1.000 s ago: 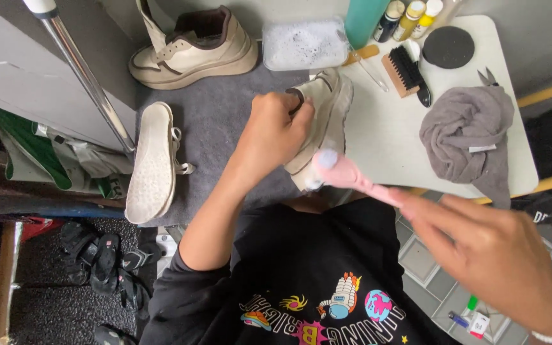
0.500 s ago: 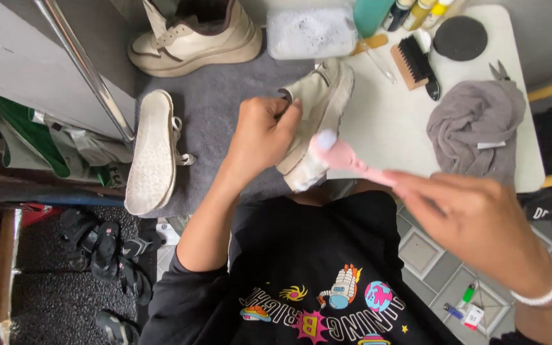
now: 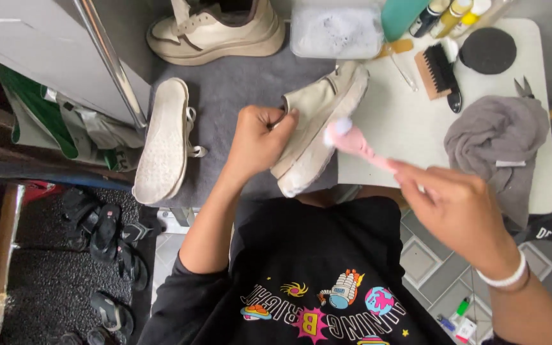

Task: The person scrubs the sole and sides of a beige sneaker using a pink toothbrush. They hold the shoe in their left hand and brush the textured bottom and edges with their right hand, working over a gray towel on a table.

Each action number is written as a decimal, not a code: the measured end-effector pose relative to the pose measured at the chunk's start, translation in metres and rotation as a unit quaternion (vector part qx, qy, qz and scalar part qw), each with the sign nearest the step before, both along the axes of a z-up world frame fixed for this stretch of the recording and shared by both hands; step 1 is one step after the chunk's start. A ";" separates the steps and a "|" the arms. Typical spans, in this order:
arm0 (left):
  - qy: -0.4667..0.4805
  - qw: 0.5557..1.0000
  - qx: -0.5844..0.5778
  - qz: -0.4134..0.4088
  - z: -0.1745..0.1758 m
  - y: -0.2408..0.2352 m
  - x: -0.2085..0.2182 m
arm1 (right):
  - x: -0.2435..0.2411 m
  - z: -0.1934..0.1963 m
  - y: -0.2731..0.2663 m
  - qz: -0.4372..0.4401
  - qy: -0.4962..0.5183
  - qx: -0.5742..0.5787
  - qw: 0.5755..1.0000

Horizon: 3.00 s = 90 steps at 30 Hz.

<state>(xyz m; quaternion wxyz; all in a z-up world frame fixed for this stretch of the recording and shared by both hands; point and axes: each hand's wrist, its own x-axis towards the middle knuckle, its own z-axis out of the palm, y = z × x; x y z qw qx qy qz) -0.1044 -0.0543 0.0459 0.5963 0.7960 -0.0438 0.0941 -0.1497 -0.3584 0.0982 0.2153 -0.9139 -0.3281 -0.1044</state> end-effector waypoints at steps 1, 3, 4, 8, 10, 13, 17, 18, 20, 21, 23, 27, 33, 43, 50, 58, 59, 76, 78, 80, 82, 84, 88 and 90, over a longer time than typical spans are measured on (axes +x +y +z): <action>0.003 1.000 0.000 -0.005 -0.005 0.000 -0.007 | -0.008 -0.002 0.001 -0.005 0.003 0.000 1.000; 0.056 0.998 -0.020 0.019 -0.007 0.005 -0.003 | -0.006 -0.001 0.009 0.034 0.033 0.017 0.999; 0.054 0.998 -0.019 0.024 -0.008 0.010 0.000 | -0.004 -0.002 0.013 0.038 0.031 0.018 0.999; 0.105 0.986 -0.121 0.054 -0.033 0.019 0.003 | 0.019 -0.043 0.014 0.018 -0.020 0.100 0.995; 0.102 0.976 -0.177 0.075 -0.045 0.023 0.012 | 0.030 -0.059 0.021 -0.030 -0.028 0.158 0.987; 0.145 0.954 -0.237 0.111 -0.063 0.035 0.019 | 0.025 -0.074 0.046 -0.011 -0.013 0.187 0.982; 0.183 0.918 -0.331 0.123 -0.072 0.036 0.023 | 0.048 -0.092 0.051 -0.051 -0.013 0.243 0.969; 0.194 0.907 -0.348 0.137 -0.071 0.037 0.023 | 0.056 -0.091 0.054 -0.058 -0.014 0.274 0.960; 0.200 0.902 -0.356 0.141 -0.067 0.037 0.023 | 0.060 -0.089 0.059 -0.075 0.014 0.297 0.952; 0.208 0.895 -0.365 0.149 -0.065 0.037 0.022 | 0.062 -0.088 0.063 -0.091 0.046 0.317 0.943; 0.218 0.889 -0.371 0.157 -0.053 0.033 0.017 | 0.066 -0.086 0.069 -0.111 0.075 0.331 0.934; 0.228 0.876 -0.387 0.177 -0.066 0.036 0.022 | 0.075 -0.091 0.073 -0.156 0.129 0.356 0.912; 0.236 0.880 -0.372 0.179 -0.056 0.032 0.018 | 0.064 -0.077 0.074 -0.158 0.133 0.344 0.916; 0.244 0.889 -0.356 0.150 -0.041 0.031 0.007 | 0.067 -0.086 0.062 -0.170 0.138 0.345 0.913; 0.202 0.912 -0.351 0.073 -0.072 0.032 0.015 | 0.066 -0.080 0.052 -0.195 0.178 0.368 0.891; 0.111 0.936 -0.333 0.011 -0.098 0.045 0.014 | 0.050 -0.080 0.049 -0.180 0.174 0.403 0.880; 0.103 0.944 -0.314 0.007 -0.103 0.046 0.013 | 0.046 -0.076 0.048 -0.184 0.177 0.402 0.879; -0.025 0.980 -0.194 -0.037 -0.083 0.055 -0.009 | 0.032 -0.071 0.028 -0.143 0.124 0.410 0.892; -0.024 0.979 -0.199 -0.030 -0.088 0.059 -0.011 | 0.024 -0.065 0.028 -0.138 0.124 0.401 0.897; -0.027 0.981 -0.190 -0.034 -0.088 0.055 -0.016 | 0.024 -0.053 0.031 -0.137 0.124 0.397 0.899; -0.049 0.982 -0.179 -0.037 -0.085 0.053 -0.011 | 0.027 -0.041 0.031 -0.124 0.109 0.395 0.903; -0.047 0.982 -0.179 -0.038 -0.089 0.053 -0.017 | 0.016 -0.038 0.029 -0.128 0.119 0.377 0.909; -0.065 0.978 -0.185 -0.065 -0.082 0.051 -0.017 | 0.031 -0.041 0.017 -0.108 0.081 0.369 0.920; -0.065 0.978 -0.188 -0.067 -0.087 0.053 -0.022 | 0.021 -0.030 0.019 -0.114 0.104 0.371 0.916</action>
